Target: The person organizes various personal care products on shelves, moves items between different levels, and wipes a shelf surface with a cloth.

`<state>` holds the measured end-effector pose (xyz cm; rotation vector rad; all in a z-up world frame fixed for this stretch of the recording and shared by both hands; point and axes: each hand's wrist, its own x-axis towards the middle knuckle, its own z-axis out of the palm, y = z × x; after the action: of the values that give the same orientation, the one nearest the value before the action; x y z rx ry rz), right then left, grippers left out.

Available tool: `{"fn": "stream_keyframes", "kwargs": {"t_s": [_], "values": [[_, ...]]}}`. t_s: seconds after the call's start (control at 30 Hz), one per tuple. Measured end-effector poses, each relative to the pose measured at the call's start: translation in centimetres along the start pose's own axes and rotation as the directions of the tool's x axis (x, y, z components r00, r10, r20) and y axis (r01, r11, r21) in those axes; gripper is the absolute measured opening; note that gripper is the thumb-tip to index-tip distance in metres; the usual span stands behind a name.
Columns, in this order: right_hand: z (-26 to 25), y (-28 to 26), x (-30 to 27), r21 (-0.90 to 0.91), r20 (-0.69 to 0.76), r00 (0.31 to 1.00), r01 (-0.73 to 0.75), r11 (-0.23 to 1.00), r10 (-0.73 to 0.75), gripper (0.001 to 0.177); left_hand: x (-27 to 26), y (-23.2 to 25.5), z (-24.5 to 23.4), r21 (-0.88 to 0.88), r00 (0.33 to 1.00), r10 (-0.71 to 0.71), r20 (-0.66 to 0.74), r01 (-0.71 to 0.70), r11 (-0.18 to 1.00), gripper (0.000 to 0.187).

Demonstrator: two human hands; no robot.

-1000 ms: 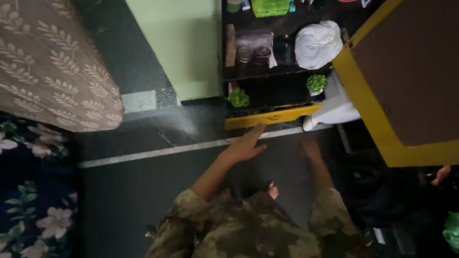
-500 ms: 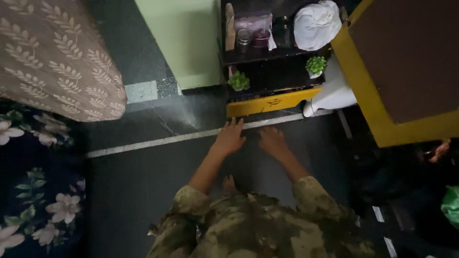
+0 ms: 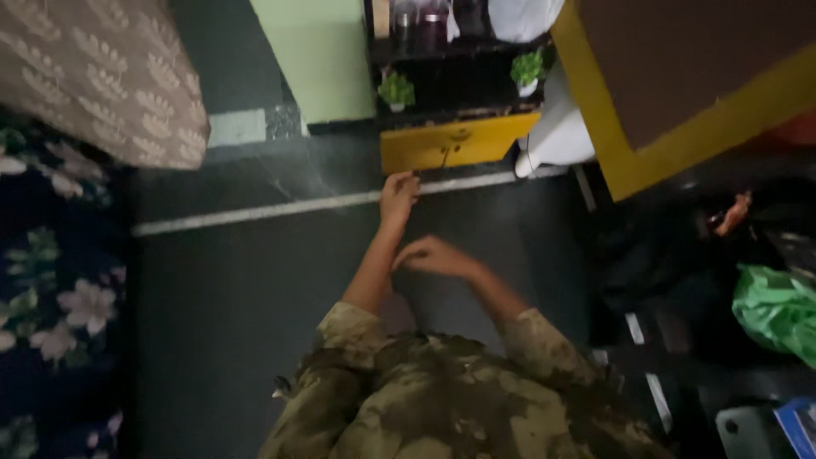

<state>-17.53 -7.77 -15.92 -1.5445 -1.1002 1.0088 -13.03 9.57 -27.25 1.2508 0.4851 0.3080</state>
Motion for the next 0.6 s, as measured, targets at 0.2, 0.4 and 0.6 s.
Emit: {"fn": "stream_keyframes", "kwargs": {"t_s": [0.2, 0.4, 0.6], "values": [[0.8, 1.2, -7.4, 0.281, -0.287, 0.958, 0.069, 0.957, 0.015, 0.040, -8.9, 0.2, 0.1, 0.031, 0.997, 0.072, -0.031, -0.071, 0.997, 0.024], [2.9, 4.1, -12.6, -0.171, -0.575, 0.813, -0.232, 0.958, 0.094, 0.043, -16.7, 3.1, -0.6, 0.506, 0.949, 0.305, 0.074, -0.299, 0.809, 0.037], [7.3, 6.9, -17.0, -0.202, -0.651, 0.753, -0.291, 0.935, 0.094, 0.044, -25.1, 7.2, -2.7, 0.723, 0.910, 0.284, 0.301, -0.412, 0.554, 0.051]]}}
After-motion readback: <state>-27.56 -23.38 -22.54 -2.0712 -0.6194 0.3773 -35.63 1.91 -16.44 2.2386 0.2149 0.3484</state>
